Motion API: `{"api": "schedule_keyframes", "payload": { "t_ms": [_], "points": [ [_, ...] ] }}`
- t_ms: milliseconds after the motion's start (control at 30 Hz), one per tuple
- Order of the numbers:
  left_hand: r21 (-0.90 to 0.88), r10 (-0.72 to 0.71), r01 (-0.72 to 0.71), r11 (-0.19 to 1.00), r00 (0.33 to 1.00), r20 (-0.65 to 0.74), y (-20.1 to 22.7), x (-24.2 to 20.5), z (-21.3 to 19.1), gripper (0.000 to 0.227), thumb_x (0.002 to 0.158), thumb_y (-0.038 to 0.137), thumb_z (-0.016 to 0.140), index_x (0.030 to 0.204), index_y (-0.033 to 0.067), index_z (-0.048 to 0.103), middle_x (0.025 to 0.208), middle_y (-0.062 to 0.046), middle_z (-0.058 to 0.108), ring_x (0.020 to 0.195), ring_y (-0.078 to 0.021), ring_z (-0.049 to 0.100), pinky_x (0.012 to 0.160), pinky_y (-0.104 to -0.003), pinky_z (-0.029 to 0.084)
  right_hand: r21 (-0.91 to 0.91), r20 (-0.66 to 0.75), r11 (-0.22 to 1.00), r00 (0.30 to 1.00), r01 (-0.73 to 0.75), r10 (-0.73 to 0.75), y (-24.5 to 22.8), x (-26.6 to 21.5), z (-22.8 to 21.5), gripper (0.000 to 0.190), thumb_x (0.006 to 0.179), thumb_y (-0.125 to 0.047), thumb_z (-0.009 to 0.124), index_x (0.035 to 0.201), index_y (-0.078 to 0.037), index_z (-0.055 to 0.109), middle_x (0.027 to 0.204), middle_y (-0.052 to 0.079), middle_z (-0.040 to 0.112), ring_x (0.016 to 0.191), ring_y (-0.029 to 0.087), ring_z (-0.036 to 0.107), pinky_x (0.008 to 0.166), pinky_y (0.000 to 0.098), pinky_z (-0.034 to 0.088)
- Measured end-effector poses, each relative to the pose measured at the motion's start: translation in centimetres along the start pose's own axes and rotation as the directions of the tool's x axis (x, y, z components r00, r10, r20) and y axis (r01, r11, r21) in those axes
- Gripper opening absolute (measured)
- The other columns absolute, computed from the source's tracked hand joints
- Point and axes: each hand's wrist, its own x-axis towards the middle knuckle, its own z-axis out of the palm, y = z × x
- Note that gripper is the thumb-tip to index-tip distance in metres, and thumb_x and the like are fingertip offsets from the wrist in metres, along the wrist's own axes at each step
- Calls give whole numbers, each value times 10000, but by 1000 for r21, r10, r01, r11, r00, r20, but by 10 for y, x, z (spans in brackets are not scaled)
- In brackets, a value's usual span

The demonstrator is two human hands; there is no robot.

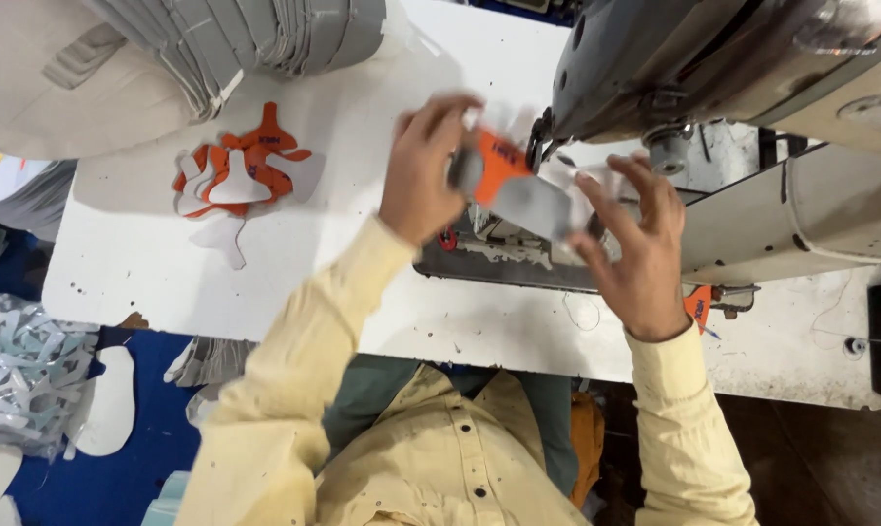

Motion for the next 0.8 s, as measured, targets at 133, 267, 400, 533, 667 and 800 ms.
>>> {"api": "schedule_keyframes", "payload": {
  "t_ms": [133,267,400,533,667,800],
  "points": [
    [295,77,-42,955,991,-107,35,-26,-3,454,634,28,865,1017,96,633,1314,-56,593,1271,-286,561,1047,-476,372,-129,76,987,994,92,-82,20,-11,15,486,782,-180,798,1260,-120,738,1321,123,690,1321,321,593,1107,477,448],
    [341,87,-78,937,996,-12,39,-22,-17,525,614,81,904,1091,157,697,1307,-48,551,1275,-281,553,1042,-507,306,-147,108,984,991,96,-81,12,-5,11,339,924,1,735,1232,-136,766,1310,63,714,1336,258,651,1122,457,498],
    [339,94,-118,934,992,85,28,-20,-26,482,619,94,919,1046,195,718,1314,-31,566,1256,-271,544,1025,-489,304,-209,49,973,995,98,-90,4,-12,20,260,997,-28,730,1237,-118,777,1306,102,725,1294,280,680,1065,429,539],
    [334,78,-85,939,996,35,37,-34,-7,485,610,168,956,1038,184,728,1306,-25,568,1276,-302,519,1030,-485,314,-218,53,967,991,131,-123,23,-3,21,170,1037,-73,741,1172,-166,787,1279,49,752,1248,228,715,1052,393,567],
    [379,-12,43,924,996,-84,60,-46,11,556,592,207,971,1094,178,733,1300,-37,553,1271,-315,508,1025,-493,302,-195,125,969,984,153,-130,49,4,24,194,1017,-50,755,1137,-193,809,1251,-4,783,1172,190,741,836,326,527],
    [414,-45,95,905,991,-129,70,-52,23,594,599,200,972,1141,178,727,1303,-36,542,1252,-311,506,1020,-493,290,-113,97,979,983,168,-157,55,14,23,230,989,-34,769,1157,-188,796,1210,-40,776,1037,141,739,916,327,543]
  ]
}}
